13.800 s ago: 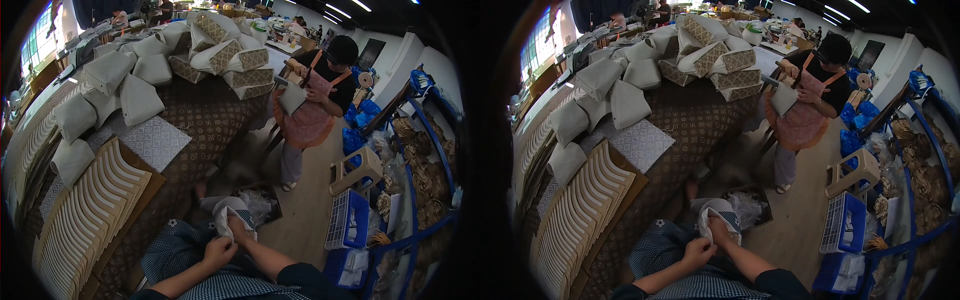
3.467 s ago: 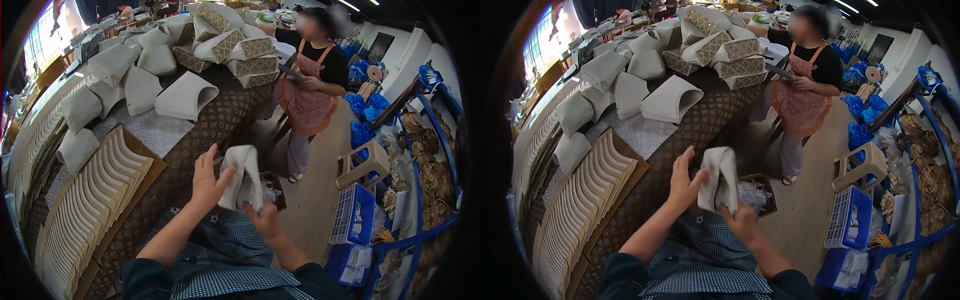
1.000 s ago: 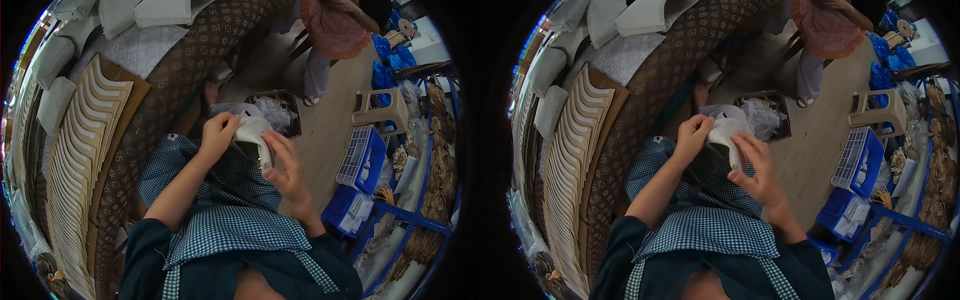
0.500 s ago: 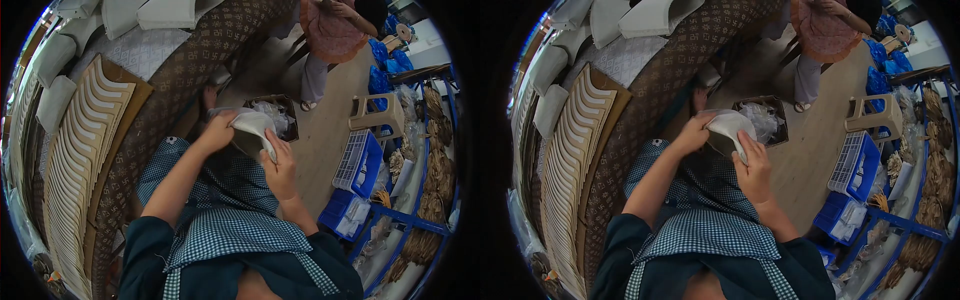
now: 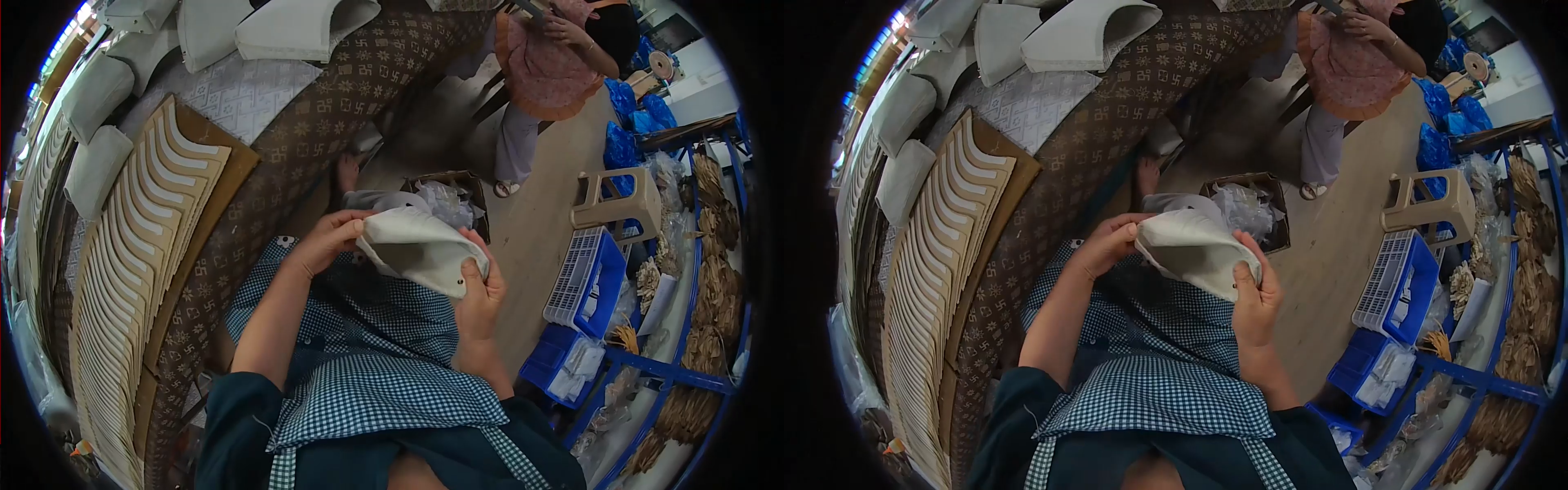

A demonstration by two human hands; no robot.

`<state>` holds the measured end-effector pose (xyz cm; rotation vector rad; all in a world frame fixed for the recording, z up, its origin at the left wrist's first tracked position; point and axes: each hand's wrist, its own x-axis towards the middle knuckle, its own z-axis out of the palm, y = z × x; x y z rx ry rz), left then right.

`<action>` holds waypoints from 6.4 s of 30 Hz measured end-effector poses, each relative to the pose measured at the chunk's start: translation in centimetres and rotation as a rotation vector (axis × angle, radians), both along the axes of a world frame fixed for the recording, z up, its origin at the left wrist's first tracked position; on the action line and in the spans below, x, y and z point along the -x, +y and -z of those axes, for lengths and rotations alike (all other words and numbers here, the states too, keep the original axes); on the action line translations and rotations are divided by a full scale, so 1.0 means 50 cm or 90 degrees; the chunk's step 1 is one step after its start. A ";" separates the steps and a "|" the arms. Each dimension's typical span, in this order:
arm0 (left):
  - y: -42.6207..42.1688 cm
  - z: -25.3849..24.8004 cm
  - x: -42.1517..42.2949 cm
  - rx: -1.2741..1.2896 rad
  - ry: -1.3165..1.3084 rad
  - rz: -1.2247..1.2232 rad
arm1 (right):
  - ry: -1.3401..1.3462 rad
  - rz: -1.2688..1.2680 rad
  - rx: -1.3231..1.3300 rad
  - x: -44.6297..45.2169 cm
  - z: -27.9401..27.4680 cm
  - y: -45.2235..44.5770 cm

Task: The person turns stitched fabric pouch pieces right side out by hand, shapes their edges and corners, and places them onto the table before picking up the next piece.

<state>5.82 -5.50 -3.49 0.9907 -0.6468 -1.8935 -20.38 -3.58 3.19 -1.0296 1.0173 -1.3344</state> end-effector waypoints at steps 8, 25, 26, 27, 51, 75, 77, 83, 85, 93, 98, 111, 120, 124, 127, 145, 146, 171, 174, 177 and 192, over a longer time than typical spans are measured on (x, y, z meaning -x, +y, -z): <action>0.063 -0.093 0.128 0.262 -0.380 -0.300 | -0.097 0.156 -0.118 -0.039 -0.003 0.025; 0.120 -0.149 0.042 0.548 -0.651 -0.396 | 0.350 -0.109 0.397 -0.082 -0.053 -0.022; 0.124 -0.149 0.050 0.545 -0.638 -0.414 | 0.318 -0.082 0.350 -0.091 -0.048 -0.013; 0.128 -0.152 0.063 0.541 -0.622 -0.431 | 0.317 -0.087 0.351 -0.095 -0.047 -0.007; 0.120 -0.331 -0.062 0.406 -0.386 0.381 | 0.234 -0.681 -0.060 -0.045 -0.206 -0.043; 0.165 -0.225 -0.017 0.503 -0.993 0.054 | 0.454 -0.433 -0.016 -0.026 -0.022 0.021; 0.155 -0.241 -0.038 0.581 -0.964 0.094 | 0.413 -0.537 -0.223 -0.006 -0.021 0.016; 0.116 -0.273 -0.068 0.796 -0.811 -0.048 | 0.310 -0.427 -0.085 0.037 -0.068 -0.008; 0.096 -0.260 -0.054 0.790 -0.770 -0.111 | 0.270 -0.351 -0.021 0.041 -0.080 -0.022; 0.112 -0.124 0.114 0.151 -0.169 -0.214 | 0.530 0.188 0.579 -0.018 -0.033 -0.054; 0.093 -0.066 0.138 -0.192 -0.069 -0.177 | 0.594 -0.108 0.516 -0.006 0.093 0.042; 0.093 -0.037 0.201 0.318 -0.725 0.007 | 0.635 -0.115 0.087 -0.006 -0.081 0.036; 0.116 -0.070 0.159 0.374 -0.798 -0.039 | 0.822 -0.192 0.208 -0.075 -0.004 0.050; 0.136 -0.087 0.150 0.399 -0.800 -0.027 | 0.843 -0.137 0.287 -0.085 0.033 0.045; 0.146 -0.109 0.146 0.448 -0.793 -0.031 | 0.876 -0.188 0.315 -0.085 0.066 0.032; 0.121 -0.147 0.162 0.490 -0.772 0.127 | 0.821 -0.630 0.194 -0.033 0.176 -0.072; 0.119 -0.147 0.164 0.486 -0.762 0.125 | 0.618 -0.595 0.054 -0.023 0.208 -0.065; 0.141 -0.151 0.195 0.576 -0.711 0.091 | 0.606 -0.482 0.114 -0.059 0.206 0.067; 0.144 -0.149 0.191 0.609 -0.723 0.079 | 0.606 -0.489 0.108 -0.067 0.206 0.068; 0.149 -0.147 0.191 0.608 -0.761 0.084 | 0.616 -0.505 0.105 -0.075 0.210 0.056; 0.132 -0.156 0.182 0.597 -0.743 0.166 | 0.606 -0.524 0.085 -0.067 0.207 0.023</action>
